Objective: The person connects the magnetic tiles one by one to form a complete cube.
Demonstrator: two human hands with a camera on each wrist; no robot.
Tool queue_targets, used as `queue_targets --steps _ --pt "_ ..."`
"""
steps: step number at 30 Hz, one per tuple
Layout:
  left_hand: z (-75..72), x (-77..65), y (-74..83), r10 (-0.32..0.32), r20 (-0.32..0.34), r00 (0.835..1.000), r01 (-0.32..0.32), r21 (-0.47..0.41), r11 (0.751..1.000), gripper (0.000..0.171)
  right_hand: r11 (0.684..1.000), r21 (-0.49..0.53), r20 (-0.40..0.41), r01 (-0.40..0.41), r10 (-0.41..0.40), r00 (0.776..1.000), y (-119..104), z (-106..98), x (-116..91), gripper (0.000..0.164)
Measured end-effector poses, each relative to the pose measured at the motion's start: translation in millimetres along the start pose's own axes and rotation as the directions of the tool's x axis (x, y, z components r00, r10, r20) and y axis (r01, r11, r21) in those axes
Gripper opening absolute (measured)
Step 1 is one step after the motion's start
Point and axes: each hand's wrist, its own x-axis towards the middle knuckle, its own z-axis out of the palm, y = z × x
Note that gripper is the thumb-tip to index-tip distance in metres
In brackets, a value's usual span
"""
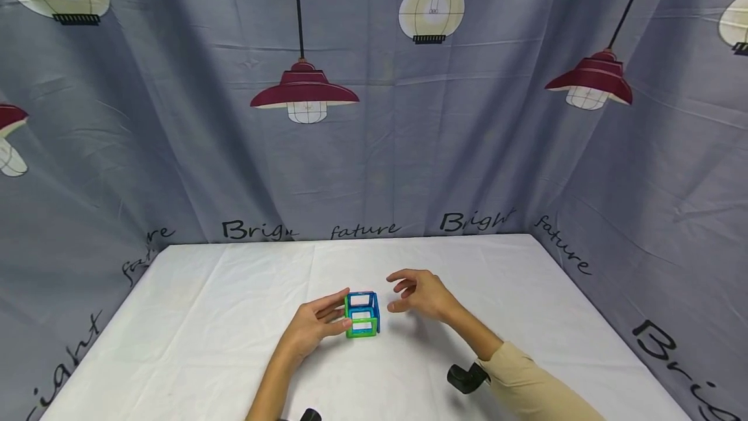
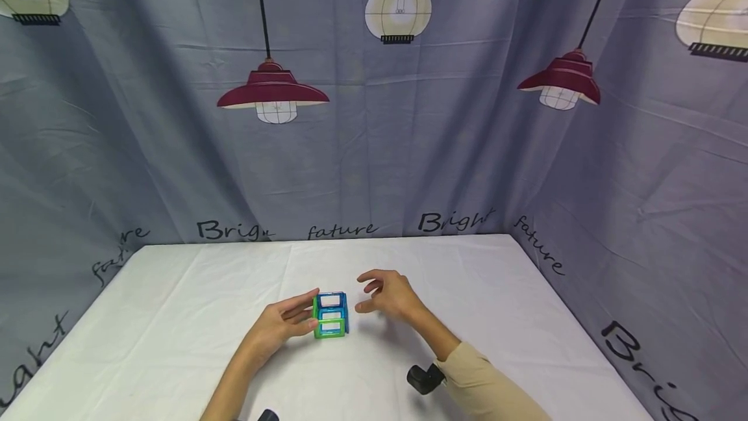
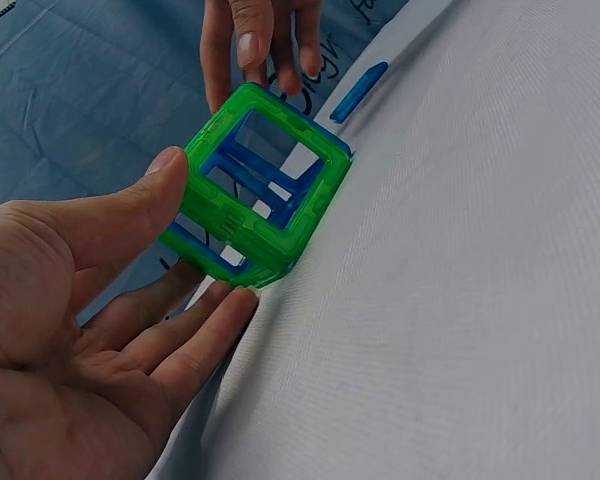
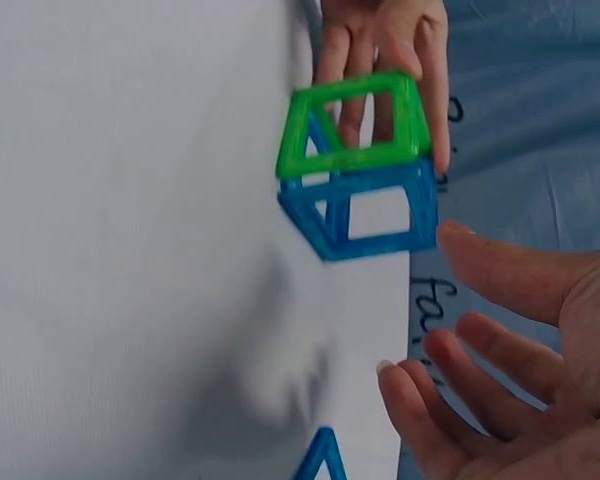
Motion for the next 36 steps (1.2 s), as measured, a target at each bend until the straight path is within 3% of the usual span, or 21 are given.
queue_targets --steps 7,14,26,36 --pt "-1.8 1.9 -4.5 0.003 0.012 1.000 -0.003 -0.011 1.000 0.068 0.997 -0.047 -0.126 -0.061 0.055 0.990 15.0 -10.9 0.1 0.055" --pt "-1.9 -0.4 0.2 -0.001 0.005 1.000 0.001 0.000 1.000 0.067 0.991 -0.058 -0.195 -0.124 0.111 0.974 42.3 -22.2 2.1 0.058" --pt "-0.5 1.2 -1.7 0.001 0.007 1.000 -0.001 -0.019 1.000 0.068 0.982 -0.085 -0.204 -0.167 0.147 0.968 68.6 -22.7 -4.3 0.058" --pt "-3.8 2.9 -4.6 0.001 0.014 1.000 -0.001 -0.004 1.000 0.068 0.981 -0.134 -0.152 -0.137 0.117 0.982 77.6 -20.9 -8.9 0.064"
